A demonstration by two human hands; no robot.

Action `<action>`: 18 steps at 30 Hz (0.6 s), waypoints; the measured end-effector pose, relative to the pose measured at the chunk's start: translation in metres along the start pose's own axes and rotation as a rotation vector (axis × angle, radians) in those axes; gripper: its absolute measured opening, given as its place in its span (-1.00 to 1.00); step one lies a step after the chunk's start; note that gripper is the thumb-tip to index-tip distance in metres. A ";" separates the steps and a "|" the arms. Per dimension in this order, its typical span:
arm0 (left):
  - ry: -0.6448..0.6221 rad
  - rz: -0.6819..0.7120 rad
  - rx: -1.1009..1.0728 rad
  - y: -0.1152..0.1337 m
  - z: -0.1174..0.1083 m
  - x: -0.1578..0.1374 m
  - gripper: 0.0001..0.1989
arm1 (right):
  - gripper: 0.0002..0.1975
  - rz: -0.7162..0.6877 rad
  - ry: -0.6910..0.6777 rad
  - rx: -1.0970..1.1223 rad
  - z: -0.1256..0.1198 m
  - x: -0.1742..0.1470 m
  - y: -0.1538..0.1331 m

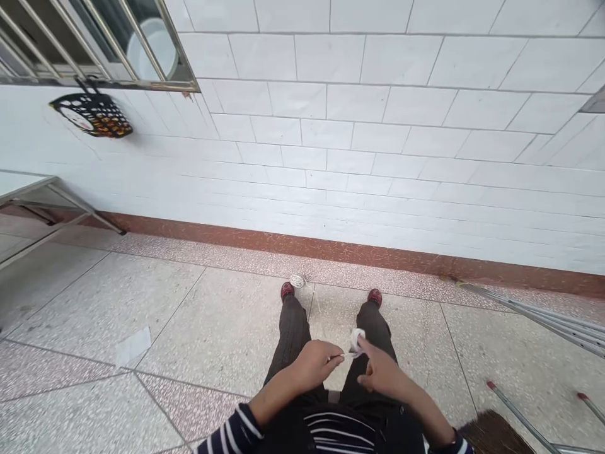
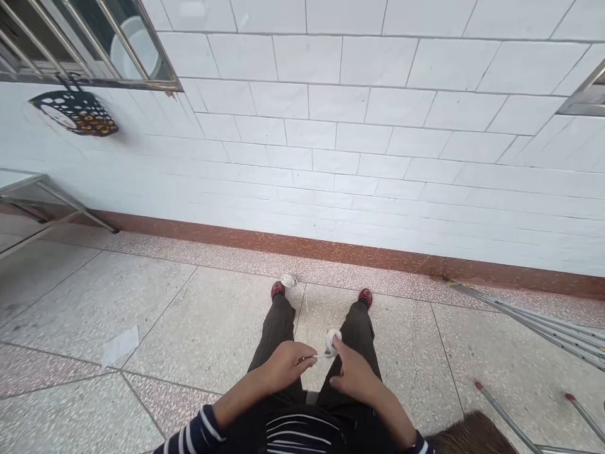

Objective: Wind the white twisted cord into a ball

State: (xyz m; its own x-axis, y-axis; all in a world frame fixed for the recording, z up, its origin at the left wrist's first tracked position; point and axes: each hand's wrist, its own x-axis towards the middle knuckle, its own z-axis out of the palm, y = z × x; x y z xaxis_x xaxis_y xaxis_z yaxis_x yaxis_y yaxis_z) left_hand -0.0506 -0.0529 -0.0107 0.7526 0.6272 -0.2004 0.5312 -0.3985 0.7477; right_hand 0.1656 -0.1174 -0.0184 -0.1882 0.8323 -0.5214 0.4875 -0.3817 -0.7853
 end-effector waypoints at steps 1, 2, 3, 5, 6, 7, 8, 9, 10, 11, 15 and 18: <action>0.020 0.033 0.046 -0.001 -0.003 0.001 -0.70 | -0.02 0.003 -0.074 0.025 0.006 -0.002 0.001; 0.031 0.065 0.074 -0.002 -0.006 0.003 -0.69 | -0.06 -0.013 -0.155 0.084 0.011 -0.004 0.001; 0.034 0.090 0.082 -0.003 -0.008 0.005 -0.68 | -0.11 -0.043 -0.236 0.174 0.014 -0.007 0.000; 0.039 0.106 0.051 -0.003 -0.012 0.010 -0.66 | -0.23 -0.104 -0.352 0.364 0.014 -0.013 -0.005; 0.053 0.096 0.025 -0.003 -0.014 0.013 -0.67 | -0.25 -0.127 -0.381 0.446 0.013 -0.016 -0.007; 0.073 0.078 -0.004 -0.003 -0.016 0.015 -0.66 | -0.25 -0.143 -0.403 0.520 0.011 -0.018 -0.009; 0.094 0.055 -0.032 -0.003 -0.016 0.017 -0.66 | -0.23 -0.155 -0.419 0.590 0.009 -0.021 -0.012; 0.111 0.027 -0.062 -0.004 -0.016 0.019 -0.65 | -0.20 -0.170 -0.433 0.658 0.007 -0.023 -0.015; 0.121 -0.002 -0.095 -0.005 -0.014 0.021 -0.64 | -0.17 -0.193 -0.441 0.726 0.005 -0.024 -0.018; 0.120 -0.028 -0.130 -0.006 -0.011 0.022 -0.64 | -0.15 -0.227 -0.441 0.792 0.004 -0.026 -0.021; 0.034 -0.101 -0.239 -0.009 0.011 0.022 -0.69 | -0.08 -0.397 -0.306 0.947 -0.001 -0.019 -0.032; -0.021 -0.119 -0.162 -0.005 0.020 0.017 -0.72 | -0.06 -0.369 -0.147 0.756 -0.006 -0.003 -0.025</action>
State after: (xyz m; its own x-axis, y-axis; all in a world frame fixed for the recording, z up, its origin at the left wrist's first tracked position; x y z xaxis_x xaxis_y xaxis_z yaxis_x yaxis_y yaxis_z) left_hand -0.0327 -0.0541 -0.0306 0.6971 0.6484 -0.3058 0.5490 -0.2086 0.8094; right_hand 0.1588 -0.1078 0.0042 -0.3574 0.9154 -0.1852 -0.3173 -0.3056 -0.8977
